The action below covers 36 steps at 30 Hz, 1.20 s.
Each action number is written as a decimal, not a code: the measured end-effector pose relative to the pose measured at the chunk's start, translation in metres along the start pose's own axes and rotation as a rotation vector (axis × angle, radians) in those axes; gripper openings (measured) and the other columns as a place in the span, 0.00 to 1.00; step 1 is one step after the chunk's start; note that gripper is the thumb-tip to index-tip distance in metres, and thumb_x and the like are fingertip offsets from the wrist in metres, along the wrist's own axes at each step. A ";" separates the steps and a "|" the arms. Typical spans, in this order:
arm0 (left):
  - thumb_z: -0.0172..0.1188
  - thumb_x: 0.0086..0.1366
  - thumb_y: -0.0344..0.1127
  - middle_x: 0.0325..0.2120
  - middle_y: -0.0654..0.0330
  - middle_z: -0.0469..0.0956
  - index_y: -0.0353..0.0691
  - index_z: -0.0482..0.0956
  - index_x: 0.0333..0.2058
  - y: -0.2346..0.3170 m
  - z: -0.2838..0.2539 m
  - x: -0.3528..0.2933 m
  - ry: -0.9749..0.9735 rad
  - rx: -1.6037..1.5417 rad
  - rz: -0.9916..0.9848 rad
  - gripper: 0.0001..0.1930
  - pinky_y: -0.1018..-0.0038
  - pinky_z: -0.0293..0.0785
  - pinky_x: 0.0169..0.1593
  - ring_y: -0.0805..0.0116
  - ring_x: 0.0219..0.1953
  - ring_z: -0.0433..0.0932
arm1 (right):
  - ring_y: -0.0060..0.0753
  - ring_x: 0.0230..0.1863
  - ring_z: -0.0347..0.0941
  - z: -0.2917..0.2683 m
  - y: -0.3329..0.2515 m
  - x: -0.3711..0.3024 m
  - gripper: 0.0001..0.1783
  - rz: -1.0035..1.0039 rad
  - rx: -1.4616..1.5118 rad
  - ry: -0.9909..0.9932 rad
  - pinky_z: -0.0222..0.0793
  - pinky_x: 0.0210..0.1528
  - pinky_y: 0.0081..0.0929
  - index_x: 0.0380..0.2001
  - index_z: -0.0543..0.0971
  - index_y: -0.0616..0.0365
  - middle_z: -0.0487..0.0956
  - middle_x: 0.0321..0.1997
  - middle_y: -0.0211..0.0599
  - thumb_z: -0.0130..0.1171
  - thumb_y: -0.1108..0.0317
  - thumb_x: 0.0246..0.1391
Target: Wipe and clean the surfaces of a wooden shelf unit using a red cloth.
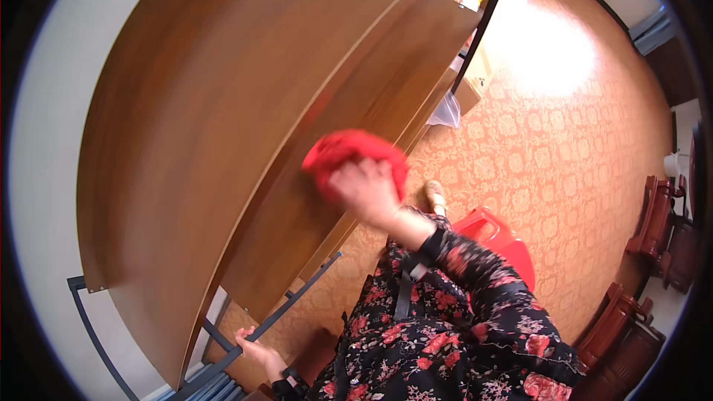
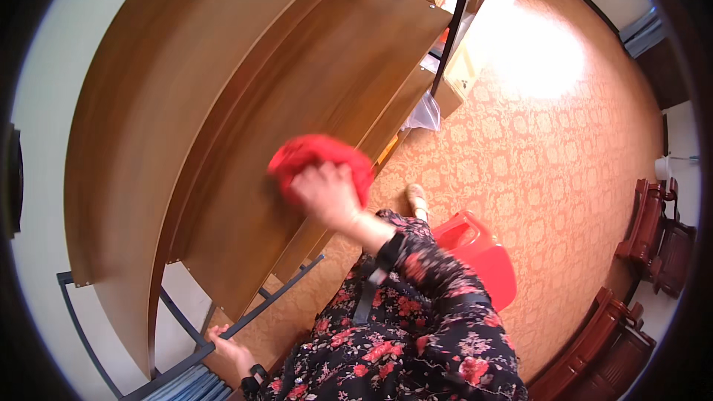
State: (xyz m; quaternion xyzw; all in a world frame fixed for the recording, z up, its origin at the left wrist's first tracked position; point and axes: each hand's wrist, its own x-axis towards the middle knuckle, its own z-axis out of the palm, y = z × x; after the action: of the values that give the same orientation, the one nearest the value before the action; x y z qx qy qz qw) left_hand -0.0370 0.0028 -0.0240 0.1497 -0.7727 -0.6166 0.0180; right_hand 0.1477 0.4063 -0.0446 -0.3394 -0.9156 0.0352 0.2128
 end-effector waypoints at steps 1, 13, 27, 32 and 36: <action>0.53 0.64 0.45 0.28 0.61 0.68 0.40 0.71 0.36 0.002 0.004 -0.003 -0.036 -0.014 0.020 0.13 0.67 0.65 0.54 0.64 0.37 0.71 | 0.39 0.49 0.64 0.006 -0.026 -0.015 0.18 -0.137 0.098 -0.024 0.60 0.48 0.50 0.45 0.74 0.41 0.71 0.45 0.28 0.53 0.62 0.47; 0.51 0.64 0.46 0.25 0.62 0.68 0.42 0.70 0.33 0.000 0.021 0.005 -0.147 0.017 0.073 0.13 0.67 0.65 0.53 0.67 0.35 0.69 | 0.40 0.52 0.67 0.006 0.109 0.042 0.28 -0.162 0.091 -0.060 0.67 0.45 0.49 0.47 0.74 0.36 0.73 0.50 0.24 0.68 0.54 0.38; 0.50 0.63 0.50 0.24 0.62 0.68 0.44 0.70 0.34 0.001 0.007 -0.009 -0.070 0.009 0.132 0.15 0.67 0.63 0.51 0.66 0.35 0.70 | 0.42 0.45 0.67 0.037 -0.003 0.125 0.14 -0.173 0.012 -0.186 0.64 0.44 0.47 0.36 0.79 0.47 0.75 0.41 0.33 0.56 0.56 0.45; 0.52 0.64 0.50 0.26 0.62 0.69 0.42 0.71 0.37 -0.011 -0.034 -0.002 -0.083 -0.055 0.105 0.16 0.68 0.67 0.49 0.67 0.36 0.71 | 0.35 0.57 0.64 0.019 -0.100 0.048 0.20 -1.015 0.323 -0.455 0.58 0.56 0.48 0.45 0.78 0.38 0.76 0.51 0.22 0.54 0.47 0.49; 0.51 0.66 0.48 0.25 0.62 0.72 0.39 0.72 0.36 -0.011 -0.074 0.005 0.049 0.037 0.008 0.16 0.69 0.71 0.47 0.69 0.32 0.74 | 0.34 0.58 0.63 0.013 -0.068 0.048 0.22 -1.192 0.484 -0.486 0.57 0.56 0.47 0.47 0.76 0.32 0.75 0.50 0.18 0.58 0.45 0.47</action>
State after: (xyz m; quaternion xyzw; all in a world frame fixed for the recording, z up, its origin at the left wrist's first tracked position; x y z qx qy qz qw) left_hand -0.0233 -0.0704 -0.0177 0.1619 -0.7840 -0.5981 0.0367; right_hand 0.0684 0.3854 -0.0245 0.2970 -0.9341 0.1907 0.0540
